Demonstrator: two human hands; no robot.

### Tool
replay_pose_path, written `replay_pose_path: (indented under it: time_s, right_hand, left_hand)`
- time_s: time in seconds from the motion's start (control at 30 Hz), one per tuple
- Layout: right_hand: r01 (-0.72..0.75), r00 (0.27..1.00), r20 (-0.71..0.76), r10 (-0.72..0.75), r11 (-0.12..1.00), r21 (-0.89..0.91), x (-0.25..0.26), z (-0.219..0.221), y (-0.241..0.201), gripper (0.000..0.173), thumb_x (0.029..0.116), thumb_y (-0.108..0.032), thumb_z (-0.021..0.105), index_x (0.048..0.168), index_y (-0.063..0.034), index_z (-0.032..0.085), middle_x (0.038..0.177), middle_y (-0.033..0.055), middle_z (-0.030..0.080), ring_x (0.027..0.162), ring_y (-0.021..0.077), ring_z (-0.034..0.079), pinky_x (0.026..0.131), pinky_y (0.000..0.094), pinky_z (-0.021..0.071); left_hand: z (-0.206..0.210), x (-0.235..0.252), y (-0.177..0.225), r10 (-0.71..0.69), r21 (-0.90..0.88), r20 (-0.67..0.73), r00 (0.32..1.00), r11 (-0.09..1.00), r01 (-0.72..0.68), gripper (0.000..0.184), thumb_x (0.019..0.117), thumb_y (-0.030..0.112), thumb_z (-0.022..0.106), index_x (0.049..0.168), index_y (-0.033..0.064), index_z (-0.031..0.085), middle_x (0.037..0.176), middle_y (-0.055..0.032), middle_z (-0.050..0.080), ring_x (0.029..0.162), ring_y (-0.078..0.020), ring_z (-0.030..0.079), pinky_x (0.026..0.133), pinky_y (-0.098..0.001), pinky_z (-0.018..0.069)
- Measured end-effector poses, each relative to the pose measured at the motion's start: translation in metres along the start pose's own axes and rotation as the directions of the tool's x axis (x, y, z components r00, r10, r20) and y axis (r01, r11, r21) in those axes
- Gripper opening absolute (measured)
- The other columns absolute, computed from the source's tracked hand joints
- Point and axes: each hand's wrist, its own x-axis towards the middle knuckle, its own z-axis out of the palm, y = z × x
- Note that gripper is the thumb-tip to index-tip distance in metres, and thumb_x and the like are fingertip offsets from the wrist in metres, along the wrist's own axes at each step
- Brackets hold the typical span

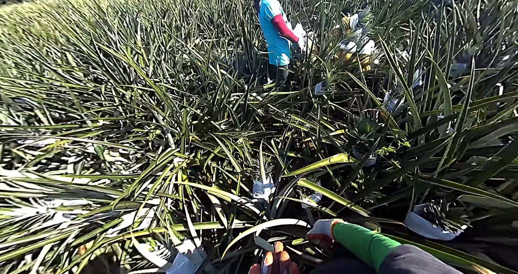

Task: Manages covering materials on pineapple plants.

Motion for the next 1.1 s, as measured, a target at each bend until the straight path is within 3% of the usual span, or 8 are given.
replay_pose_path:
  time_s: [0.37,0.47,0.57,0.73,0.8,0.9,1.0,1.1]
  right_hand:
    - [-0.010,1.000,0.010,0.011,0.998,-0.060,-0.001,-0.003,-0.005,0.065,0.0927,-0.061,0.059,0.120,-0.0031,0.069,0.118,0.0185,0.070,0.107,0.0322,0.069,0.093,0.0578,0.0534]
    - [-0.014,1.000,0.011,0.015,0.997,-0.072,-0.006,-0.004,-0.008,0.066,0.0935,-0.061,0.058,0.121,-0.0024,0.069,0.118,0.0189,0.070,0.108,0.0320,0.069,0.093,0.0573,0.0533]
    - [-0.018,1.000,0.013,0.019,0.997,-0.078,-0.007,-0.003,-0.009,0.065,0.0937,-0.061,0.057,0.121,-0.0027,0.069,0.118,0.0182,0.070,0.108,0.0309,0.069,0.094,0.0563,0.0535]
    - [-0.027,1.000,0.014,0.028,0.999,-0.039,-0.007,-0.001,-0.010,0.064,0.0940,-0.059,0.059,0.122,-0.0026,0.068,0.116,0.0178,0.070,0.104,0.0302,0.069,0.091,0.0548,0.0543]
    - [-0.028,1.000,0.000,0.028,0.998,-0.050,-0.003,0.001,-0.008,0.064,0.0929,-0.060,0.060,0.119,-0.0029,0.069,0.113,0.0174,0.070,0.101,0.0301,0.069,0.090,0.0547,0.0547]
    - [-0.021,1.000,-0.006,0.021,0.997,-0.069,0.009,0.002,-0.004,0.064,0.0916,-0.062,0.060,0.117,-0.0042,0.070,0.111,0.0168,0.071,0.100,0.0297,0.070,0.088,0.0547,0.0553]
    - [-0.015,1.000,-0.013,0.014,0.996,-0.083,0.002,0.002,-0.005,0.065,0.0923,-0.061,0.060,0.121,-0.0037,0.069,0.118,0.0187,0.070,0.108,0.0331,0.069,0.093,0.0589,0.0533]
    - [-0.021,0.999,-0.032,0.018,0.995,-0.098,0.007,0.004,-0.002,0.065,0.0909,-0.062,0.060,0.119,-0.0045,0.070,0.116,0.0179,0.071,0.106,0.0325,0.069,0.091,0.0588,0.0539]
  left_hand:
    - [0.013,0.001,0.002,0.008,0.005,-0.102,0.995,1.000,-0.008,0.041,0.1065,0.037,0.043,0.113,0.0063,0.070,0.117,-0.0175,0.073,0.112,-0.0305,0.070,0.100,-0.0459,0.0553]
    - [0.036,0.000,0.000,0.045,0.064,-0.218,0.975,0.997,-0.032,0.045,0.1092,0.035,0.030,0.103,0.0091,0.066,0.108,-0.0153,0.075,0.103,-0.0289,0.074,0.091,-0.0433,0.0605]
    - [0.030,-0.001,0.001,0.037,0.014,-0.188,0.981,0.999,-0.035,0.048,0.1089,0.035,0.030,0.108,0.0061,0.068,0.112,-0.0180,0.074,0.107,-0.0320,0.072,0.094,-0.0457,0.0590]
    - [0.064,-0.003,-0.002,0.070,0.120,-0.363,0.929,0.992,-0.028,0.049,0.1107,0.033,0.018,0.100,0.0116,0.061,0.100,-0.0108,0.076,0.096,-0.0246,0.075,0.084,-0.0388,0.0622]
    - [0.050,-0.003,-0.003,0.053,0.102,-0.307,0.950,0.994,-0.023,0.046,0.1097,0.035,0.024,0.103,0.0100,0.062,0.104,-0.0123,0.075,0.100,-0.0262,0.074,0.088,-0.0403,0.0604]
    - [0.005,0.000,0.000,0.000,-0.011,-0.070,0.998,1.000,-0.001,0.041,0.1049,0.038,0.046,0.115,0.0056,0.071,0.119,-0.0172,0.072,0.112,-0.0309,0.069,0.100,-0.0453,0.0545]
    - [-0.009,0.000,0.001,-0.006,-0.015,-0.009,1.000,1.000,0.006,0.039,0.1046,0.038,0.049,0.119,0.0076,0.070,0.124,-0.0169,0.070,0.116,-0.0315,0.068,0.103,-0.0466,0.0530]
    - [-0.010,0.000,0.000,-0.001,-0.017,-0.030,1.000,1.000,0.001,0.041,0.1052,0.039,0.047,0.118,0.0073,0.069,0.123,-0.0170,0.070,0.116,-0.0319,0.068,0.102,-0.0466,0.0529]
